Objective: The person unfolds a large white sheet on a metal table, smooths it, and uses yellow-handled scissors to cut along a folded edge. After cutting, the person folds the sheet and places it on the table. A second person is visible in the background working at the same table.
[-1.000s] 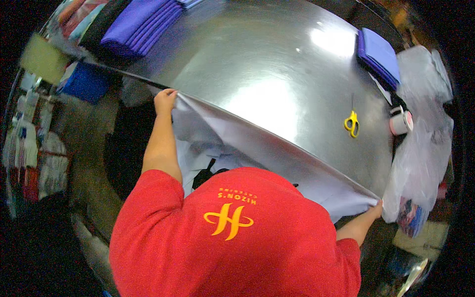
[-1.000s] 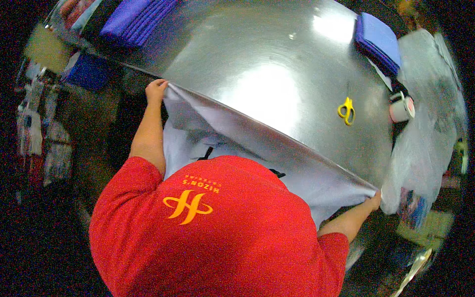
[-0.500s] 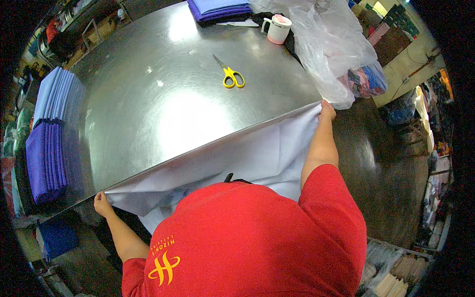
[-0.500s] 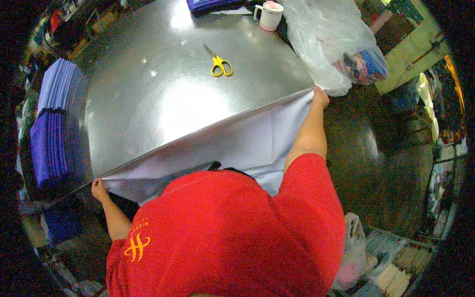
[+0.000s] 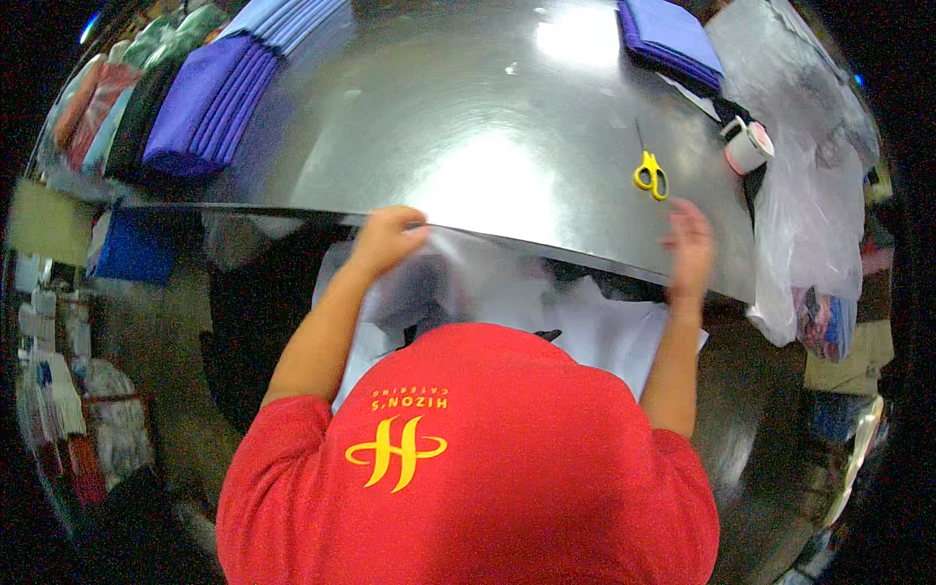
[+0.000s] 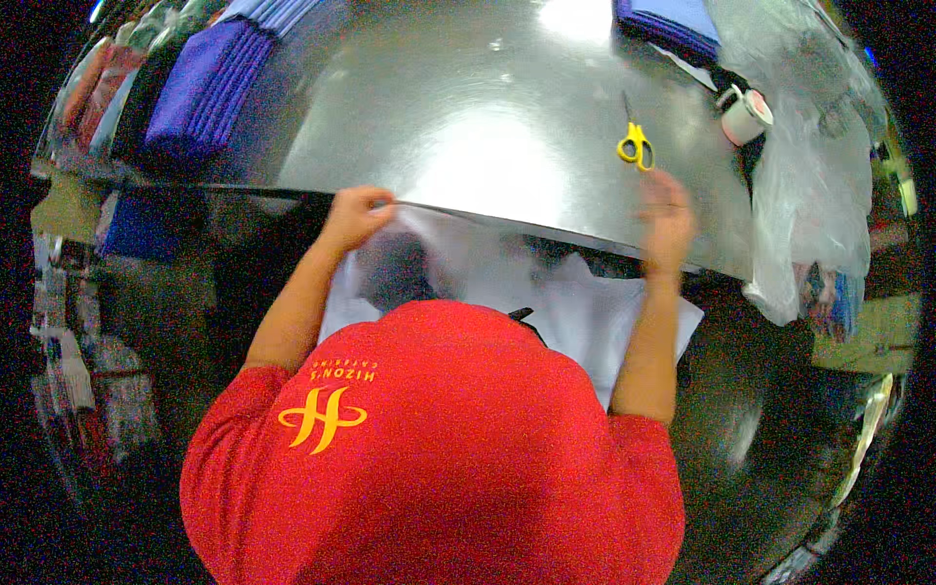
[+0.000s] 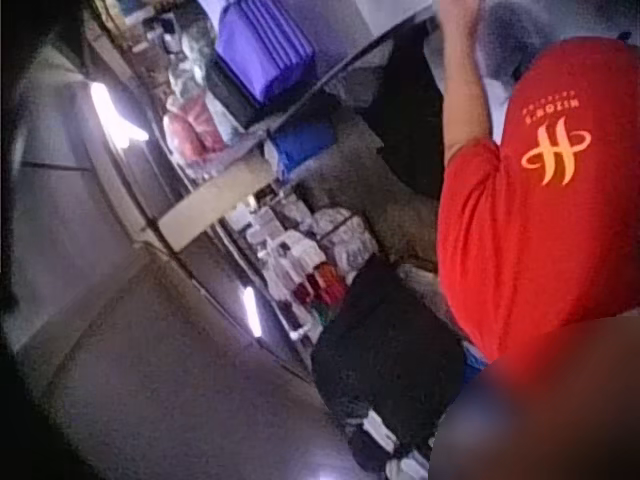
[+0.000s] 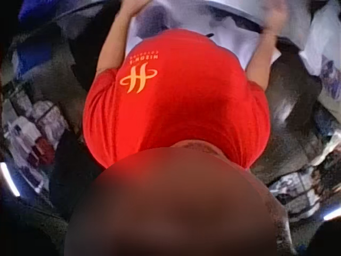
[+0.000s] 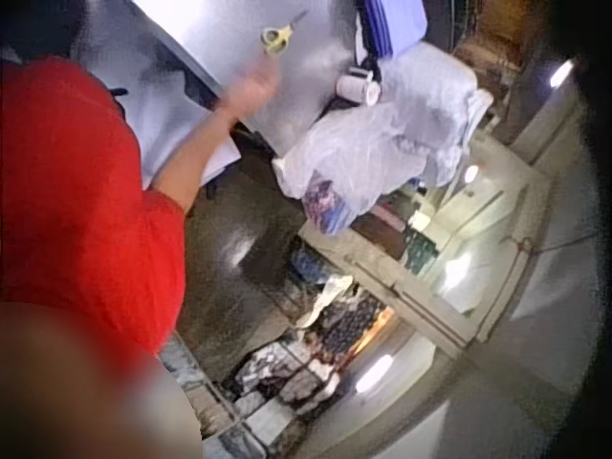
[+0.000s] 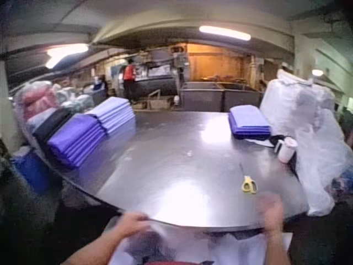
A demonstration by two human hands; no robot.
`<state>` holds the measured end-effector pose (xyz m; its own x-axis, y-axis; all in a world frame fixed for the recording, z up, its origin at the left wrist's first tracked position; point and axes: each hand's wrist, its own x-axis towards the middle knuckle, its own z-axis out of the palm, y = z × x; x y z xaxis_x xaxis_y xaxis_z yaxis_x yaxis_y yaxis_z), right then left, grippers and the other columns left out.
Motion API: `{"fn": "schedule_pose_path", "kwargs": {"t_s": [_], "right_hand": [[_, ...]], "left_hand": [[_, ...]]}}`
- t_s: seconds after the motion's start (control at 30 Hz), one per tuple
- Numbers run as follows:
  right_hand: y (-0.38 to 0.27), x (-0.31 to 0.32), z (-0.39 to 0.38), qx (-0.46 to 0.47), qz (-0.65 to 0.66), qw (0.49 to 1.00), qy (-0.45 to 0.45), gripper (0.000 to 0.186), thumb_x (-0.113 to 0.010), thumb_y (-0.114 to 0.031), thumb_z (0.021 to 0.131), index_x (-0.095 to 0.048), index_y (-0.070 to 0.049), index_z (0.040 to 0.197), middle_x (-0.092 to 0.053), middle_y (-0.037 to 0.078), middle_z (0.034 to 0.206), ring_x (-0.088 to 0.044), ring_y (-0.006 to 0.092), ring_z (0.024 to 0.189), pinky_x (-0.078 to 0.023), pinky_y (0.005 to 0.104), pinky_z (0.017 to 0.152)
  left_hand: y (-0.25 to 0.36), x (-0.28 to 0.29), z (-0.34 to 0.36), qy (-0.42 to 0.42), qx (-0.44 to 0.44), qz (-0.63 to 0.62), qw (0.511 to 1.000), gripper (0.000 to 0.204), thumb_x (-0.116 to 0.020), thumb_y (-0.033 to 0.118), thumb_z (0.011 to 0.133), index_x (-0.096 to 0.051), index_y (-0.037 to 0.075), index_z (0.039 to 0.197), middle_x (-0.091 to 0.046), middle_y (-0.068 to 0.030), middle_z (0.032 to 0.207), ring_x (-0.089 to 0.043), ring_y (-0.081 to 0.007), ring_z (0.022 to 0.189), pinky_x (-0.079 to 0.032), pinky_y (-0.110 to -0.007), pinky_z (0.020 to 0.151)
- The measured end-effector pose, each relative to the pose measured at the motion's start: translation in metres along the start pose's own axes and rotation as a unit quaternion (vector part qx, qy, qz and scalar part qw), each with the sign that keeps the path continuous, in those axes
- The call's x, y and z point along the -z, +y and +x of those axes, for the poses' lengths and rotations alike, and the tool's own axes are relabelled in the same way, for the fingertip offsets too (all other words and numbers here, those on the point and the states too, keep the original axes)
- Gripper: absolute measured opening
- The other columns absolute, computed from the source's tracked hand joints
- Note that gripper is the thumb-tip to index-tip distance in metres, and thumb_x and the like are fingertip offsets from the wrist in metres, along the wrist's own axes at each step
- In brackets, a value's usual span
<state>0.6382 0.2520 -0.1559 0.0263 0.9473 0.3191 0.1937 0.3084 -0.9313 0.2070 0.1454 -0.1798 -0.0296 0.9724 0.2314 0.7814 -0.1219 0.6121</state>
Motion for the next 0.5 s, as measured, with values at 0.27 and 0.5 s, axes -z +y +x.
{"fn": "schedule_pose_path", "kwargs": {"t_s": [0.27,0.5], "right_hand": [[-0.090,-0.217,-0.105,0.023,-0.043,0.937,-0.345,0.032,-0.062,-0.013,0.081,-0.055,-0.005,0.112,-0.065,0.013,0.081,-0.064,0.0221,0.071,-0.049,0.0315,0.068],[-0.108,-0.249,-0.147,-0.082,-0.081,0.923,-0.367,0.011,-0.064,-0.013,0.078,-0.065,-0.003,0.080,-0.065,0.012,0.077,-0.063,0.0182,0.066,-0.049,0.0299,0.059]], "left_hand": [[0.062,0.032,-0.033,-0.050,0.036,-0.080,0.995,0.017,-0.066,0.021,0.069,-0.068,0.008,0.079,-0.065,-0.0125,0.078,-0.062,-0.0252,0.067,-0.048,-0.034,0.062],[0.031,0.041,-0.102,0.097,0.021,-0.124,0.987,0.014,-0.070,0.019,0.070,-0.068,0.009,0.079,-0.062,-0.0078,0.071,-0.058,-0.0187,0.060,-0.045,-0.030,0.054]]}}
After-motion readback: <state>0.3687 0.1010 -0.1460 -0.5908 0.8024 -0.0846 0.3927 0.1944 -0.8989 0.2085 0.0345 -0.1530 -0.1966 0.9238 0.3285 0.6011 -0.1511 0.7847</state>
